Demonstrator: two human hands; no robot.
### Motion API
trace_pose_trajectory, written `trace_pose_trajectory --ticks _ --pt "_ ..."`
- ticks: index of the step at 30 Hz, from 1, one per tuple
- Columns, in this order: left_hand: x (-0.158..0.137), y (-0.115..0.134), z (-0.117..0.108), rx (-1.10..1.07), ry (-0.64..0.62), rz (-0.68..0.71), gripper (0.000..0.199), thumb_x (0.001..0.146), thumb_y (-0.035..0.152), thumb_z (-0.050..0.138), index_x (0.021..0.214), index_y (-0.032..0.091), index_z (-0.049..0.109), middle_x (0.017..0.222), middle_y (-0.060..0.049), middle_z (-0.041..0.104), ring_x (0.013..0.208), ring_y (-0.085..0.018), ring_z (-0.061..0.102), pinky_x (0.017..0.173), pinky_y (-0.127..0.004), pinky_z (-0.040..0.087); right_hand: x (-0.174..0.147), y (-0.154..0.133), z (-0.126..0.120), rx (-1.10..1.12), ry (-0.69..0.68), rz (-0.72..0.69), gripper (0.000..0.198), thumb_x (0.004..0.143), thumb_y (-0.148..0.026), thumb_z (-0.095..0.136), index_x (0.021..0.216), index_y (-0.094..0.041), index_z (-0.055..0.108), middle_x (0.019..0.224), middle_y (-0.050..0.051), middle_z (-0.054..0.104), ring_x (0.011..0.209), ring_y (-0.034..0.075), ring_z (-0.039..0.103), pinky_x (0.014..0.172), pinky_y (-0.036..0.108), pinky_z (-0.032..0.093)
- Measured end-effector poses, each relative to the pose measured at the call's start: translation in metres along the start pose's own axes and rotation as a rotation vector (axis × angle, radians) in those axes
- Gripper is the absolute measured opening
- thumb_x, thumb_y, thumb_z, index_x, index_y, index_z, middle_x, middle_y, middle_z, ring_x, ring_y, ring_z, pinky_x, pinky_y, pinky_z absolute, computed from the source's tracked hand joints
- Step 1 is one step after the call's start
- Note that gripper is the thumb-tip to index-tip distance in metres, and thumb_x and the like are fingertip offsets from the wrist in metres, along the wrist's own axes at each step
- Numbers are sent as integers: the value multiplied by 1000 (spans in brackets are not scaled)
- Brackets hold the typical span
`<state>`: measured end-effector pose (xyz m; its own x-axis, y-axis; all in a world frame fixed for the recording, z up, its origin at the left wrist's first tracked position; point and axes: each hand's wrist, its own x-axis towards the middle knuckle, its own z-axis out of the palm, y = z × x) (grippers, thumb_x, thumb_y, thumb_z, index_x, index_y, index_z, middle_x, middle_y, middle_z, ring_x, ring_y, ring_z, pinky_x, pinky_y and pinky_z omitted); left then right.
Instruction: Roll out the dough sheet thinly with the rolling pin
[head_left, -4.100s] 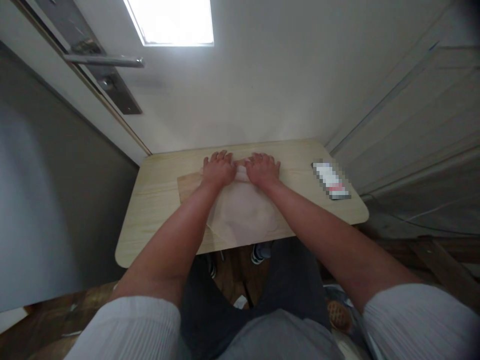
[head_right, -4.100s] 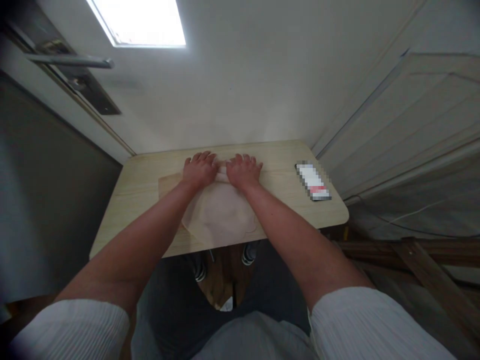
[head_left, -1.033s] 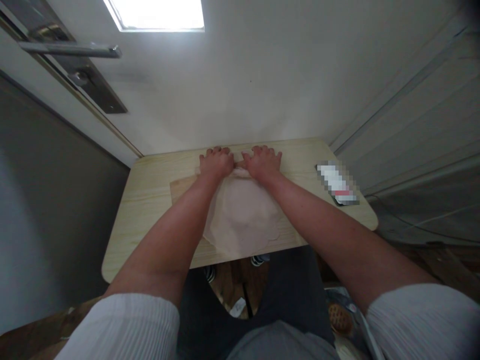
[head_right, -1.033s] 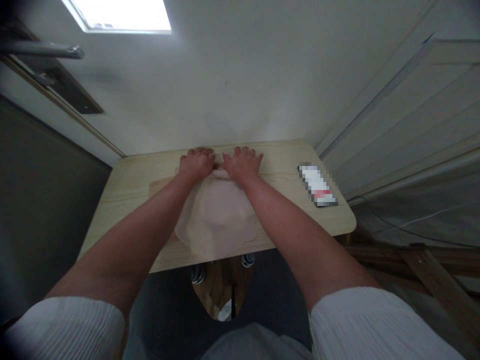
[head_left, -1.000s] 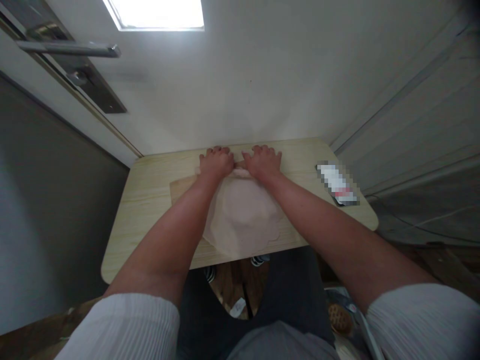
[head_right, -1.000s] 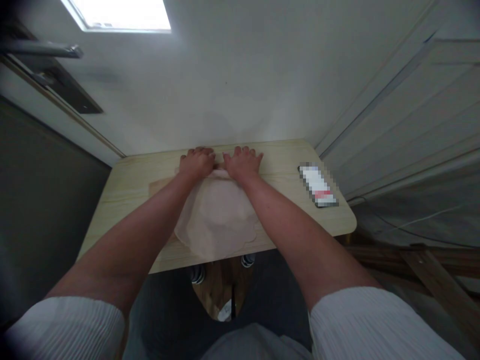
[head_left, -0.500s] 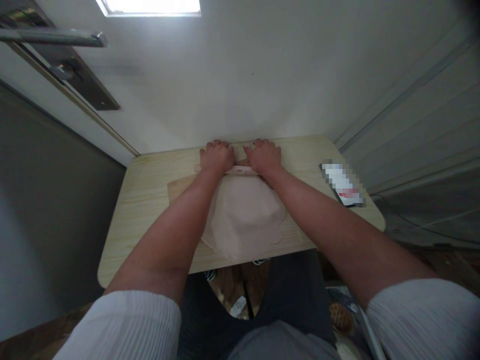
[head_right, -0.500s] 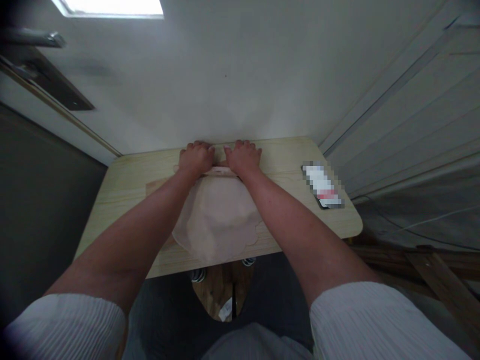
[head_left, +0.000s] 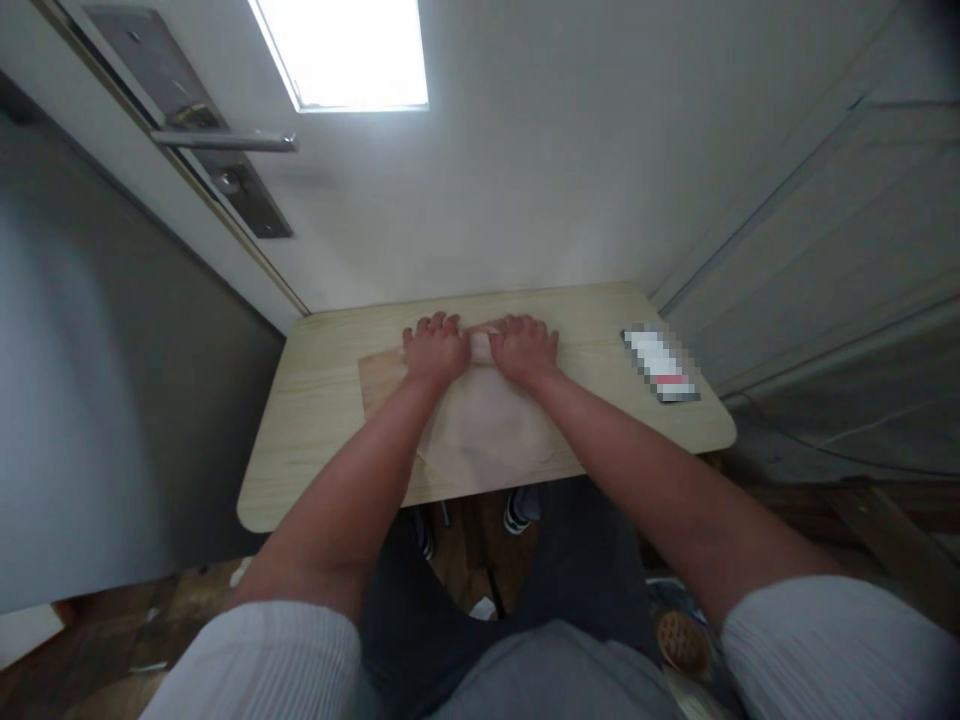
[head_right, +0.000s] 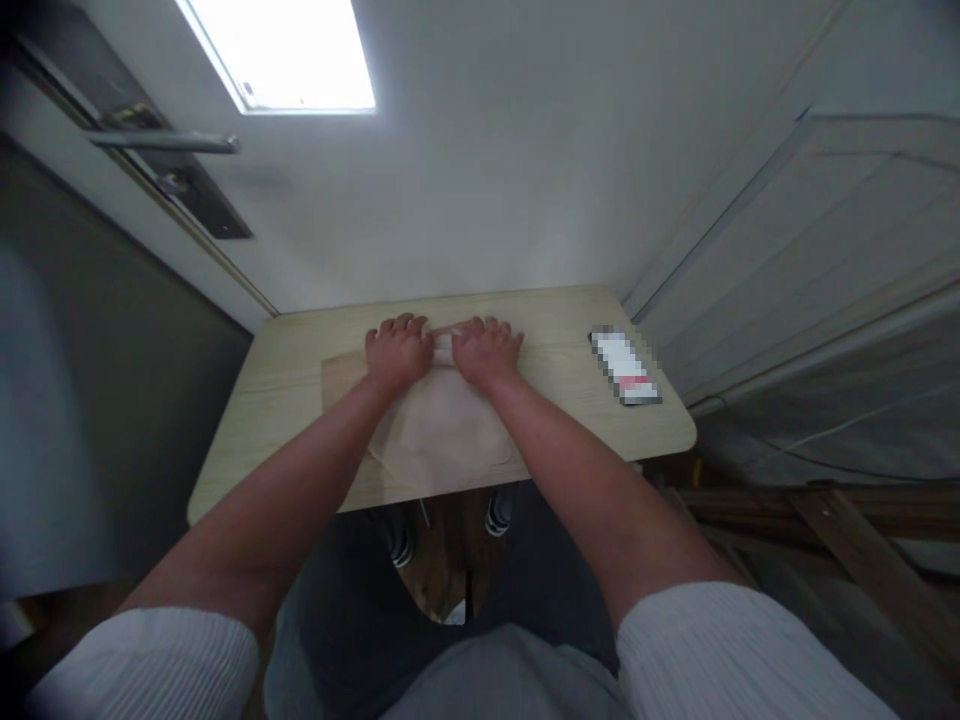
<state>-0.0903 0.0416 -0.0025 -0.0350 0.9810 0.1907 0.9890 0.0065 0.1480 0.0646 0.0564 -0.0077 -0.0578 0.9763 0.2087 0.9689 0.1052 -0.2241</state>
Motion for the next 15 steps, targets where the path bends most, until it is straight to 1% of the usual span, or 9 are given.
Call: trace_pose_trajectory --ticks 3,7,10,11,13,15 --pt "-24 1 -6 -7 30 14 51 102 43 21 138 28 53 151 -8 48 135 -31 42 108 -55 31 -23 -3 -5 -15 17 -27 53 100 -47 33 139 -18 54 142 17 53 129 37 44 108 62 26" --pt "-56 -1 -17 -12 -8 46 54 102 49 18 139 28 52 151 -7 49 137 -29 42 112 -52 27 -55 -5 -11 -30 22 -39 56 100 -48 31 143 -15 49 148 18 48 135 37 39 111 61 23" --pt "-78 -9 -25 -10 -41 77 53 100 54 26 141 29 49 153 -7 48 139 -28 40 116 -51 21 -79 -4 -14 -18 17 -70 57 101 -49 31 145 -16 46 151 17 45 139 35 35 113 61 21" --pt "-84 -12 -28 -6 -41 97 51 99 54 32 140 29 50 150 -7 50 137 -27 42 116 -50 21 -86 -3 -14 -11 13 -79 57 101 -48 31 147 -17 44 152 16 44 140 34 34 113 60 21" --pt "-96 -16 -33 3 -30 129 46 97 52 41 134 30 55 141 -8 57 132 -28 46 114 -48 25 -95 1 -14 3 6 -94 55 102 -47 31 148 -20 43 154 14 43 142 33 33 114 60 20" --pt "-106 -18 -38 6 -13 157 39 95 47 47 127 30 60 131 -9 63 126 -28 50 109 -47 30 -98 6 -15 15 -4 -107 51 103 -45 30 144 -21 48 153 12 44 142 32 32 114 60 21"
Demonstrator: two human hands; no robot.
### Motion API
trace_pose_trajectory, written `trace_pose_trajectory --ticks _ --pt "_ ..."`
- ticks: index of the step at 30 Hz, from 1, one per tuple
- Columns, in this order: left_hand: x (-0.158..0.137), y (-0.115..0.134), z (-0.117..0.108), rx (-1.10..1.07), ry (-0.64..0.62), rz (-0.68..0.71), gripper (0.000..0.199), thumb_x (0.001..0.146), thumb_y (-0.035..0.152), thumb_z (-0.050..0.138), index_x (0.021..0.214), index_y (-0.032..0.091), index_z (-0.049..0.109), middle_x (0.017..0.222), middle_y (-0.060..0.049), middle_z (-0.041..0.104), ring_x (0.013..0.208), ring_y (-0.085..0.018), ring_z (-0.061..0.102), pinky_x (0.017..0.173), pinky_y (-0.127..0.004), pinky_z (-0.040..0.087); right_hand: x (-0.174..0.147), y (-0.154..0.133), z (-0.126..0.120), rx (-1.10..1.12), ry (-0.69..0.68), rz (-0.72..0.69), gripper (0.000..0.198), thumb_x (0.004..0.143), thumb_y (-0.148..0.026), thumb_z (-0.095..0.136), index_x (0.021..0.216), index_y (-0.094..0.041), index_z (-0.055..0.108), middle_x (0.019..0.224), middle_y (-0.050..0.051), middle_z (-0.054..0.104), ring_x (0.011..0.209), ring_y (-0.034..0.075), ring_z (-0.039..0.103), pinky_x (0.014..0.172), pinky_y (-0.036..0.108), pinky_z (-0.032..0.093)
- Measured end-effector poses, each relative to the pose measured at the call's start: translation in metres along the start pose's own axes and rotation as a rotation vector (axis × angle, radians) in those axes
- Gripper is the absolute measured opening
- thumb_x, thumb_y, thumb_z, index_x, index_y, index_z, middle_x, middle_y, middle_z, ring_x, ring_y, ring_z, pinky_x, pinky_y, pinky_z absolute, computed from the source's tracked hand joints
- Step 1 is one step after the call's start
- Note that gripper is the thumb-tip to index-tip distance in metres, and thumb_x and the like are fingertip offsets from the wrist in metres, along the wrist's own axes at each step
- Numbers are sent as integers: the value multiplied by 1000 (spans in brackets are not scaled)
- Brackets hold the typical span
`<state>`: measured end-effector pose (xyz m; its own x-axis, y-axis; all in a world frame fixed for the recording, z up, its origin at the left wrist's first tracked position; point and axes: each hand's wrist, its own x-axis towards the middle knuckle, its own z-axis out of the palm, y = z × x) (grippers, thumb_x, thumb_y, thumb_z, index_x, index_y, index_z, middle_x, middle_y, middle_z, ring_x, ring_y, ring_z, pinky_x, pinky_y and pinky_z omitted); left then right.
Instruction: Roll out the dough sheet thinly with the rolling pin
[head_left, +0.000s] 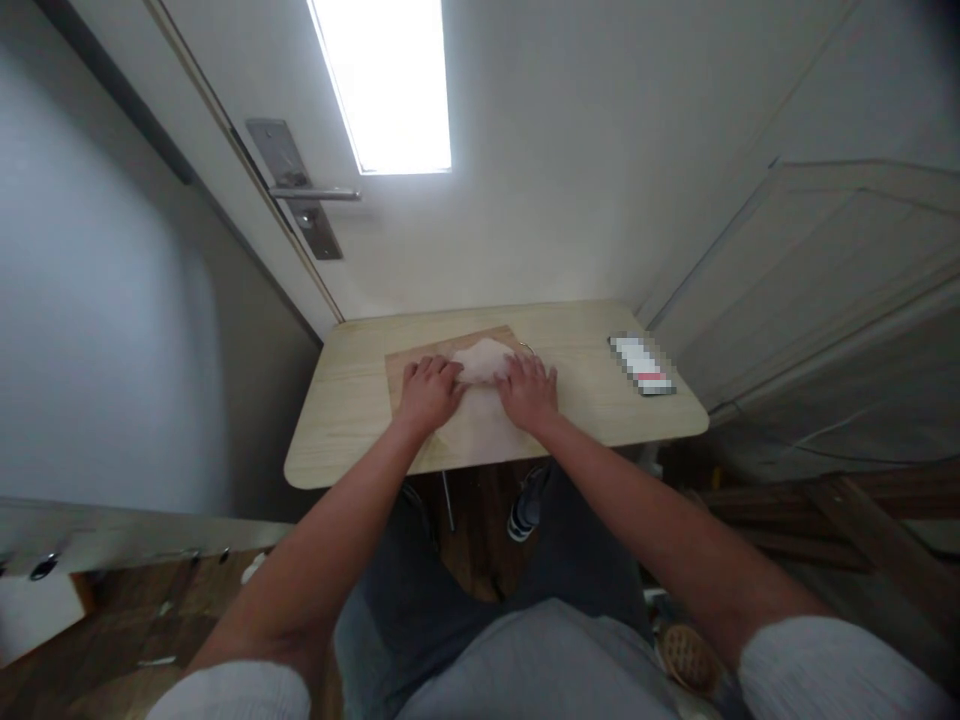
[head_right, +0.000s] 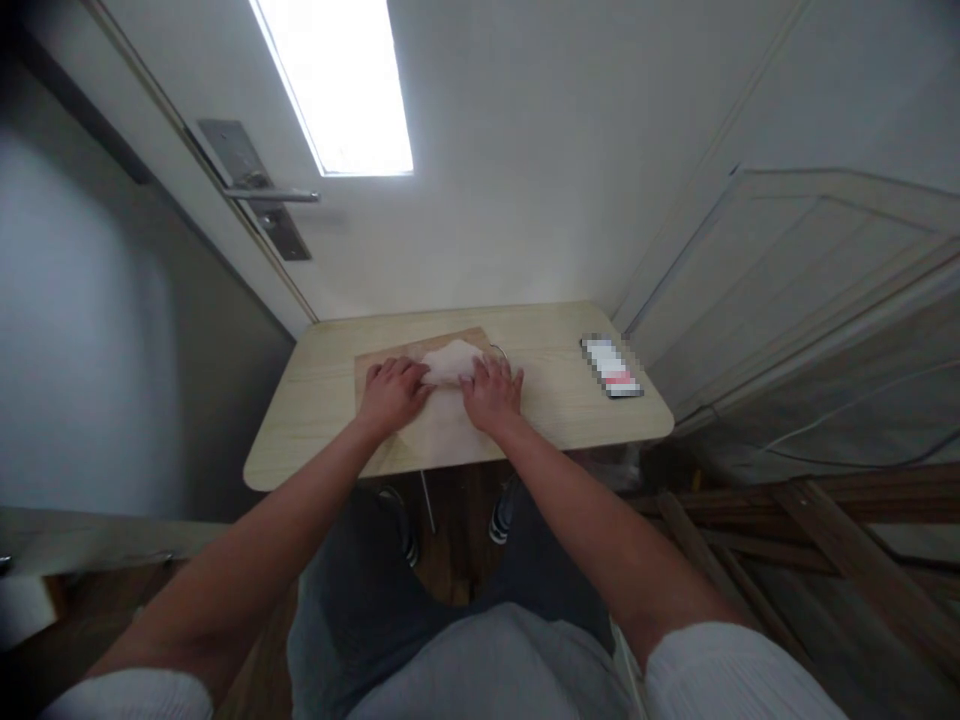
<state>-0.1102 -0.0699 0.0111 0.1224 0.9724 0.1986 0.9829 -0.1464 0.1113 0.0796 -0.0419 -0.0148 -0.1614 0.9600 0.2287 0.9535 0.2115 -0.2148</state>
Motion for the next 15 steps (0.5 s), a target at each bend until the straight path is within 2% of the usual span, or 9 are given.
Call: trace_pose_trajectory --ticks 4,8,11,15 --pt "-21 8 -3 -33 18 34 33 94 45 50 120 30 63 124 -8 65 122 -29 52 103 -46 36 5 6 -5 14 -26 -38 46 104 -40 28 132 -22 59 149 9 50 141 29 36 114 60 22" --pt "-37 21 0 -63 -1 -74 43 94 56 48 126 30 60 134 -8 61 125 -29 51 103 -46 38 13 5 -5 -28 0 -48 46 103 -40 30 138 -22 55 150 11 49 141 30 35 114 61 21" --pt "-38 28 2 -71 0 -135 55 96 62 36 138 30 52 149 -7 51 138 -30 41 111 -50 32 19 1 -2 -65 33 -27 48 103 -43 32 141 -21 51 150 13 48 142 33 33 113 62 18" --pt "-30 30 6 -47 7 -182 60 101 56 18 147 26 43 156 -7 43 146 -29 31 117 -58 21 29 -3 0 -65 24 -22 48 102 -43 33 142 -23 50 151 11 47 139 34 35 113 60 20"
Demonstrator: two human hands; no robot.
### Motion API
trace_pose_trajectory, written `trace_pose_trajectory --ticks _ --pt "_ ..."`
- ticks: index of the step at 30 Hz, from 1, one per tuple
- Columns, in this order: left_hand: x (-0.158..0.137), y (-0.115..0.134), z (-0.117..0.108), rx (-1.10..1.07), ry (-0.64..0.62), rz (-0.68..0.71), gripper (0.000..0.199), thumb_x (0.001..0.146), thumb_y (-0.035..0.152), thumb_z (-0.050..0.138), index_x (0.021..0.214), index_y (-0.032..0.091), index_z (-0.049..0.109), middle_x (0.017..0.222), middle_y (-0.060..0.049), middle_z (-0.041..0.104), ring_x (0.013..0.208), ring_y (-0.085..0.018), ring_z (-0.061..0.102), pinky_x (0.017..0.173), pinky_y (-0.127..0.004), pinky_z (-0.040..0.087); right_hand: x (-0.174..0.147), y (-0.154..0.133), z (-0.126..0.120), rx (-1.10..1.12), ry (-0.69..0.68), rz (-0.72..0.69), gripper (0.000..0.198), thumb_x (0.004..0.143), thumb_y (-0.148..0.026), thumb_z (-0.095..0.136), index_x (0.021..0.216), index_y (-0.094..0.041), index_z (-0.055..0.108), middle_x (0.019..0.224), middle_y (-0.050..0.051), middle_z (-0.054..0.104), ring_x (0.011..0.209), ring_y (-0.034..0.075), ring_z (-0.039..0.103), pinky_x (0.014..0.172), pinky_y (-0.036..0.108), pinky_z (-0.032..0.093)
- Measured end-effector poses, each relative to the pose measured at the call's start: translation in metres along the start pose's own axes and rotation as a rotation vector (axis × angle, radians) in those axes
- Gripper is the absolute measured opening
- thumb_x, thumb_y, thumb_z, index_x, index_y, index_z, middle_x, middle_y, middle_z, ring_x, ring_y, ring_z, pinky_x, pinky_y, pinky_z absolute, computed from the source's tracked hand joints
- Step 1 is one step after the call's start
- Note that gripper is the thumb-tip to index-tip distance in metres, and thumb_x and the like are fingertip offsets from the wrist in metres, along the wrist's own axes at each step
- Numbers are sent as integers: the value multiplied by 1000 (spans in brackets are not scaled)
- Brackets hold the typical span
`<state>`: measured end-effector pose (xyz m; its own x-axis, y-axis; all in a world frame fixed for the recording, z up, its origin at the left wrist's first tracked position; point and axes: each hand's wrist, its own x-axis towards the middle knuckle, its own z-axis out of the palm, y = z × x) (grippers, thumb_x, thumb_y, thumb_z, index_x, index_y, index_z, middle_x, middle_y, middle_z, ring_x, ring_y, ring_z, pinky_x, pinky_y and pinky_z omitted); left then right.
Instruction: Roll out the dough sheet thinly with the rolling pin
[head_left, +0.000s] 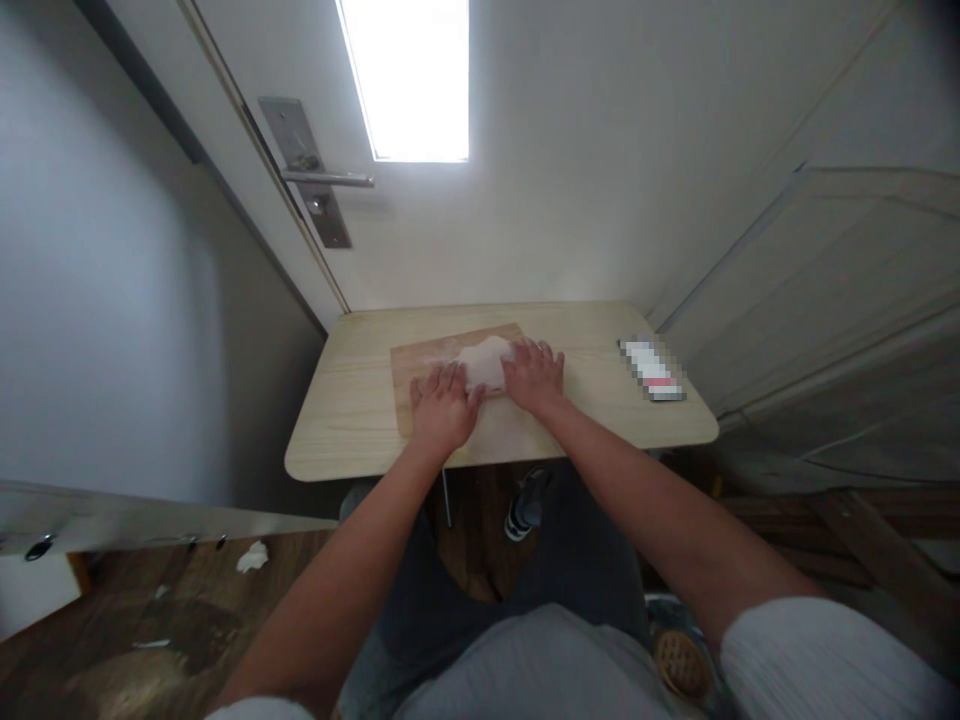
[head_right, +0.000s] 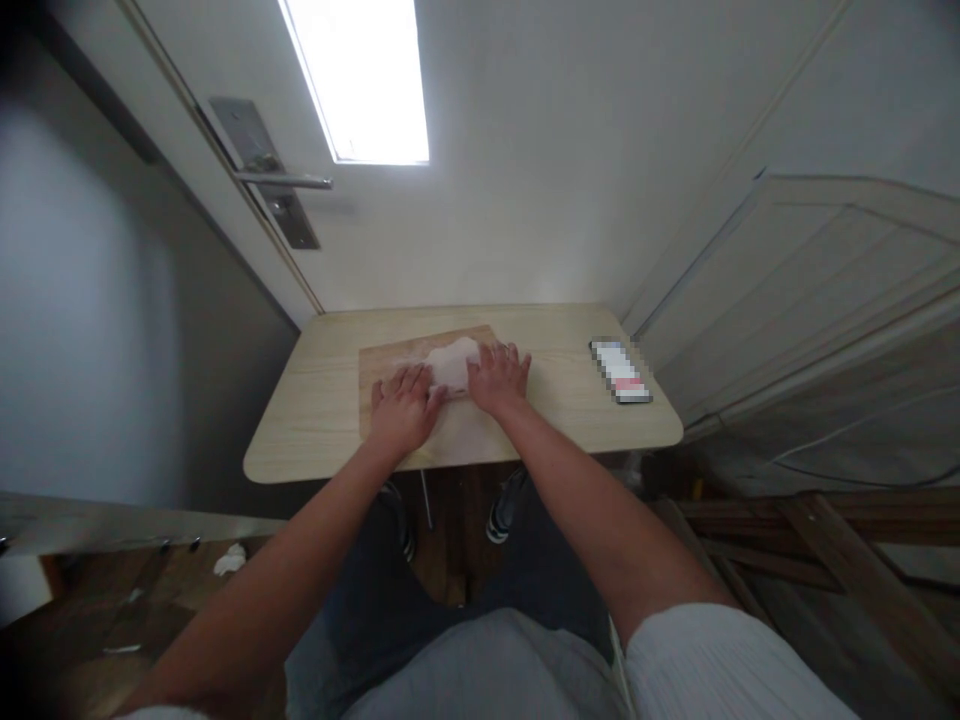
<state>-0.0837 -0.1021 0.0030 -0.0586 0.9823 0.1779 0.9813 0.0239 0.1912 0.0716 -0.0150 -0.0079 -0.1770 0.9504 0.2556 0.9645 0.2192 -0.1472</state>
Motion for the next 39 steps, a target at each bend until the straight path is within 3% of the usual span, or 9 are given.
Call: trace_pose_trajectory --ticks 9,33,39 --pt "18 0 3 58 0 -36 66 102 52 12 152 18 38 158 -10 40 148 -30 28 119 -57 15 23 2 9 24 1 -16 51 103 -46 29 142 -23 51 147 10 51 132 33 42 109 53 27" --pt "93 -29 14 45 -71 -54 61 100 56 12 146 32 44 156 -8 42 142 -33 35 112 -62 27 94 -15 28 108 70 23 57 101 -54 29 128 -14 59 125 20 62 117 34 51 101 55 32" --pt "97 -30 16 49 -99 -72 59 100 54 14 148 32 42 157 -7 40 143 -33 34 113 -62 27 99 -15 29 115 64 45 59 101 -55 26 127 -12 59 121 21 63 115 34 53 99 53 32"
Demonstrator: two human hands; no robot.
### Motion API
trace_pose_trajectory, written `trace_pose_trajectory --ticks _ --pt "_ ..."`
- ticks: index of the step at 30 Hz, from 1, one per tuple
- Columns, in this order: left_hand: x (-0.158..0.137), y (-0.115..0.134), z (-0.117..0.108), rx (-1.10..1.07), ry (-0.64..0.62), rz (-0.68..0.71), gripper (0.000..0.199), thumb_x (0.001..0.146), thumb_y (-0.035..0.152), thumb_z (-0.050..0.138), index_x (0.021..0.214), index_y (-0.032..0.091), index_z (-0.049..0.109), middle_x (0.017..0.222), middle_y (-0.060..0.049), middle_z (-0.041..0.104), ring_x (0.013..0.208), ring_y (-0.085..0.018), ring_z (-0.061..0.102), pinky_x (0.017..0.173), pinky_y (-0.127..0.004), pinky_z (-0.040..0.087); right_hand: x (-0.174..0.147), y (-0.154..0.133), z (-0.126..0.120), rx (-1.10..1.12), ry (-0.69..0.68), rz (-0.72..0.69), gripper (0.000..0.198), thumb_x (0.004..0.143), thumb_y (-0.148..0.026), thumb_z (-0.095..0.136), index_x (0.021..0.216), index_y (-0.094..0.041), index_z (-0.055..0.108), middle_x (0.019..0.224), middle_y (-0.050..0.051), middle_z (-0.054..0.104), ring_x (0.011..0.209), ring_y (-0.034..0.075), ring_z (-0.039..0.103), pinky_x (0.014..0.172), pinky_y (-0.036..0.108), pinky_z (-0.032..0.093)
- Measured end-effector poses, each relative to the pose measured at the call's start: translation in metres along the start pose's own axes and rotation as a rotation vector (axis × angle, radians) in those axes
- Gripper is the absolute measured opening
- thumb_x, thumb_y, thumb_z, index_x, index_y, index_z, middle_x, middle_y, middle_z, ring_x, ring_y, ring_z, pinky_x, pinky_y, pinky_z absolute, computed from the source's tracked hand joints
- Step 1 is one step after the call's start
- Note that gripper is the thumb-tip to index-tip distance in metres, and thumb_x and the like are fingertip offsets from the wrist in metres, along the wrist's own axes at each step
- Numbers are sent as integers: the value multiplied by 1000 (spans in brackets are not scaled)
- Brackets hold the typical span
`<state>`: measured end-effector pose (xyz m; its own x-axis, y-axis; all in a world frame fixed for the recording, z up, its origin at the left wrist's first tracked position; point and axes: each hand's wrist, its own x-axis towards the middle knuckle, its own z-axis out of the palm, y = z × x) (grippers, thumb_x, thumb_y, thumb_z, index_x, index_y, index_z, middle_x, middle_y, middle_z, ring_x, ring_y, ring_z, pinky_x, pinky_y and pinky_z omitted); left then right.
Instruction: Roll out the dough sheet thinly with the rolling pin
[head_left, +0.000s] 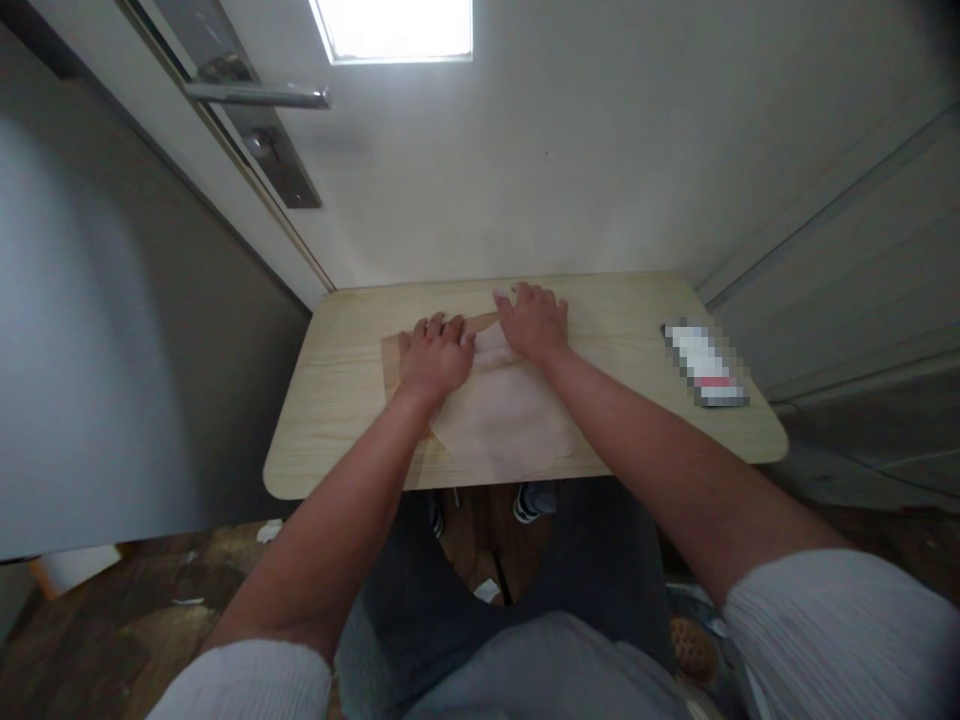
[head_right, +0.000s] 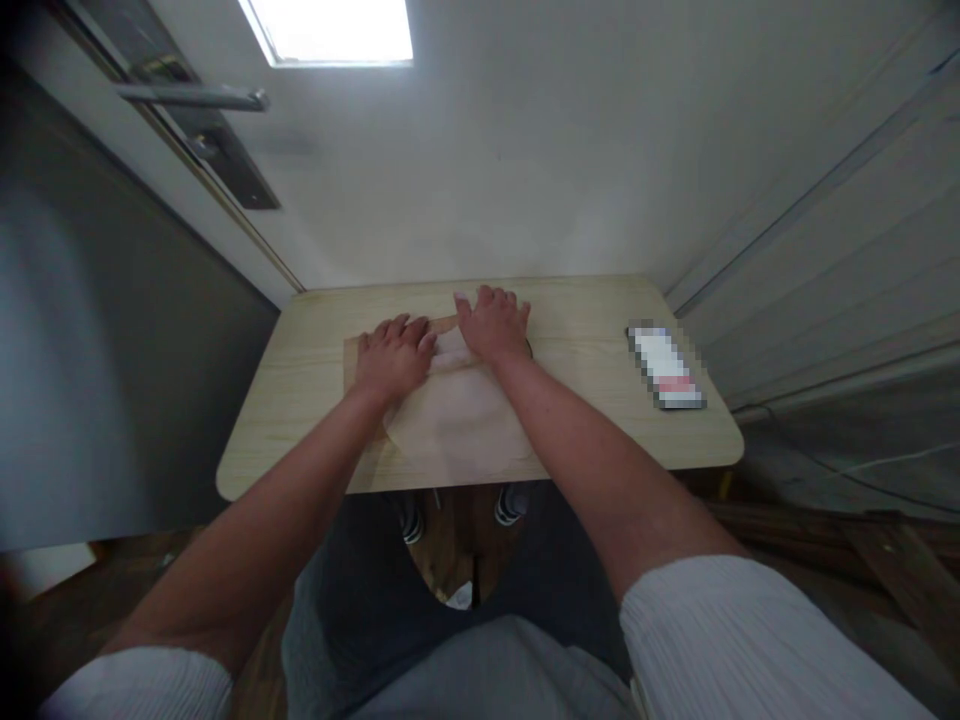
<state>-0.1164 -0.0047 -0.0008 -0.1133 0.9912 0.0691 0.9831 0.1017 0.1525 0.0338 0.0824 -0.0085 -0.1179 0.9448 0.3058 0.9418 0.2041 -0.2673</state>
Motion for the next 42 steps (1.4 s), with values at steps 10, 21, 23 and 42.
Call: trace_pose_trajectory --ticks 10,21,23,42 --pt "-59 19 -12 50 60 35 58 101 56 19 147 32 44 159 -5 38 145 -30 31 117 -57 21 -55 11 -17 -31 10 69 49 101 -48 32 133 -19 55 137 18 56 123 33 47 100 51 32" --pt "-100 12 -19 -3 114 128 39 96 50 46 126 32 64 145 -5 55 137 -27 42 118 -51 22 -81 12 -29 10 -53 -50 46 101 -40 35 137 -18 53 142 15 54 129 29 45 107 50 27" --pt "-102 12 -20 -17 122 109 42 96 52 45 127 30 63 144 -7 55 137 -27 42 117 -51 23 -79 7 -28 8 -77 -45 47 100 -43 36 136 -18 53 139 16 56 127 30 46 106 50 28" --pt "-39 14 -8 -8 76 -18 62 101 52 11 148 26 43 156 -11 42 143 -34 33 114 -63 21 -34 -1 -12 4 -95 -116 51 103 -51 28 136 -24 56 140 15 54 129 32 42 106 57 28"
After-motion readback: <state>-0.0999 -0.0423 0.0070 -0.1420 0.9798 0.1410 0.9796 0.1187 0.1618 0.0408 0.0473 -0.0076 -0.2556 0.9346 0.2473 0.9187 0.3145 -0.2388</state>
